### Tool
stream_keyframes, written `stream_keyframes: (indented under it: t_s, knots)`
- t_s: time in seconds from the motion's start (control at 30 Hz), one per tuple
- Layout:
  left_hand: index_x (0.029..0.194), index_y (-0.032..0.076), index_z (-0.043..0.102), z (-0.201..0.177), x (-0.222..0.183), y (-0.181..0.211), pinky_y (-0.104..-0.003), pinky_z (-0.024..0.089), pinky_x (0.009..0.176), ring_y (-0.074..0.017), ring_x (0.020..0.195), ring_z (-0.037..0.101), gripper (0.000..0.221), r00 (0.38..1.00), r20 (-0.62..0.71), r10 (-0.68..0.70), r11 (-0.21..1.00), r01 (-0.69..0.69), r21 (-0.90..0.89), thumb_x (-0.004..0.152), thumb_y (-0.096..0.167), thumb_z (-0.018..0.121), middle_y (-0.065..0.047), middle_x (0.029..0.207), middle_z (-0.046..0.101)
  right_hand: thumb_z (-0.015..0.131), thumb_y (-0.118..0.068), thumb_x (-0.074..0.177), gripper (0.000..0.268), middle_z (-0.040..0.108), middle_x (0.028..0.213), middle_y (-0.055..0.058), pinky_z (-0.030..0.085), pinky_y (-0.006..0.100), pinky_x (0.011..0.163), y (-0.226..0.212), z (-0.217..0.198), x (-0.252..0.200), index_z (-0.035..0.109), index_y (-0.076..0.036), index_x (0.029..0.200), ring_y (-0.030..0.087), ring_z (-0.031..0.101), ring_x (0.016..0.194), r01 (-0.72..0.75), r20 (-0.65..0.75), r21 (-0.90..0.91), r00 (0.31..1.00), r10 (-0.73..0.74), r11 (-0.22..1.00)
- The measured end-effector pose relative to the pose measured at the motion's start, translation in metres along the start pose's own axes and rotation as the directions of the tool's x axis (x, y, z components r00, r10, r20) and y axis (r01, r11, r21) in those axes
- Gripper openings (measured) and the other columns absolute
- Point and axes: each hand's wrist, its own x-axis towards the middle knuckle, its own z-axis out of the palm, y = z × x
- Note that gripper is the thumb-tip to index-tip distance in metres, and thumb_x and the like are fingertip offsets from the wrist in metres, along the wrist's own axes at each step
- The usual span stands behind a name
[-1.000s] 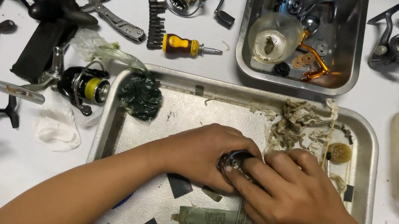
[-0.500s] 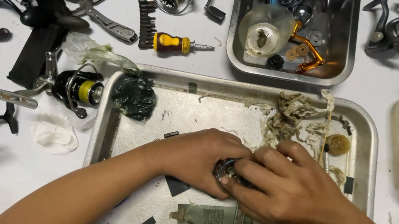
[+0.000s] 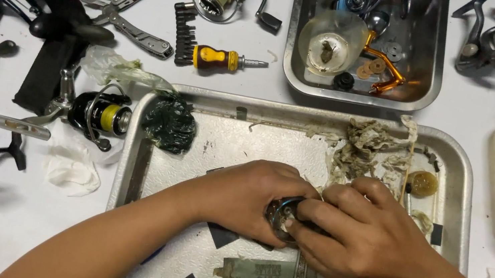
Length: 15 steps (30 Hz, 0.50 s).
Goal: Assembling and maintaining the internal components of a fishing reel spool on a workbench.
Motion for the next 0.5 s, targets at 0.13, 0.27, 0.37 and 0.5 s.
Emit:
stream_keyframes:
  t_s: [0.13, 0.27, 0.37, 0.5]
  knots:
    - [0.116, 0.012, 0.062, 0.0029, -0.0025, -0.0057, -0.036, 0.050, 0.084, -0.0262, 0.093, 0.067, 0.042, 0.997, -0.074, 0.016, 0.999, -0.014, 0.031, 0.079, 0.021, 0.080, -0.007, 0.100, 0.070, 0.062, -0.015, 0.097, 0.008, 0.068, 0.107, 0.004, 0.044, 0.042, 0.075, -0.0042, 0.0040, -0.0071, 0.070, -0.015, 0.098, 0.026, 0.061, 0.088, -0.009, 0.040, -0.081, 0.999, 0.012, 0.997]
    - [0.115, 0.011, 0.062, 0.0014, 0.0007, -0.0051, -0.037, 0.052, 0.088, -0.0269, 0.093, 0.069, 0.042, 0.980, -0.186, 0.066, 0.991, -0.042, 0.130, 0.079, 0.021, 0.081, -0.006, 0.104, 0.072, 0.058, -0.012, 0.096, 0.019, 0.070, 0.114, 0.007, 0.045, 0.043, 0.075, -0.0083, 0.0029, -0.0063, 0.073, -0.011, 0.109, 0.028, 0.064, 0.091, -0.047, 0.046, -0.211, 0.997, 0.058, 0.976]
    - [0.116, 0.011, 0.062, 0.0018, 0.0007, -0.0059, -0.037, 0.053, 0.087, -0.0277, 0.093, 0.070, 0.044, 0.974, -0.217, 0.061, 0.986, -0.025, 0.162, 0.077, 0.021, 0.082, -0.007, 0.103, 0.072, 0.054, -0.012, 0.098, 0.022, 0.069, 0.115, 0.007, 0.045, 0.042, 0.076, -0.0082, 0.0037, -0.0067, 0.072, -0.011, 0.112, 0.027, 0.064, 0.093, -0.053, 0.041, -0.253, 0.997, 0.066, 0.966]
    - [0.115, 0.012, 0.062, 0.0032, 0.0012, -0.0044, -0.038, 0.052, 0.083, -0.0280, 0.092, 0.070, 0.045, 0.980, -0.191, 0.059, 0.985, -0.026, 0.172, 0.079, 0.025, 0.084, -0.006, 0.102, 0.072, 0.064, -0.011, 0.098, 0.010, 0.069, 0.103, 0.006, 0.044, 0.040, 0.075, -0.0061, -0.0011, -0.0041, 0.073, -0.012, 0.101, 0.026, 0.064, 0.090, -0.032, 0.001, -0.220, 0.999, 0.033, 0.975]
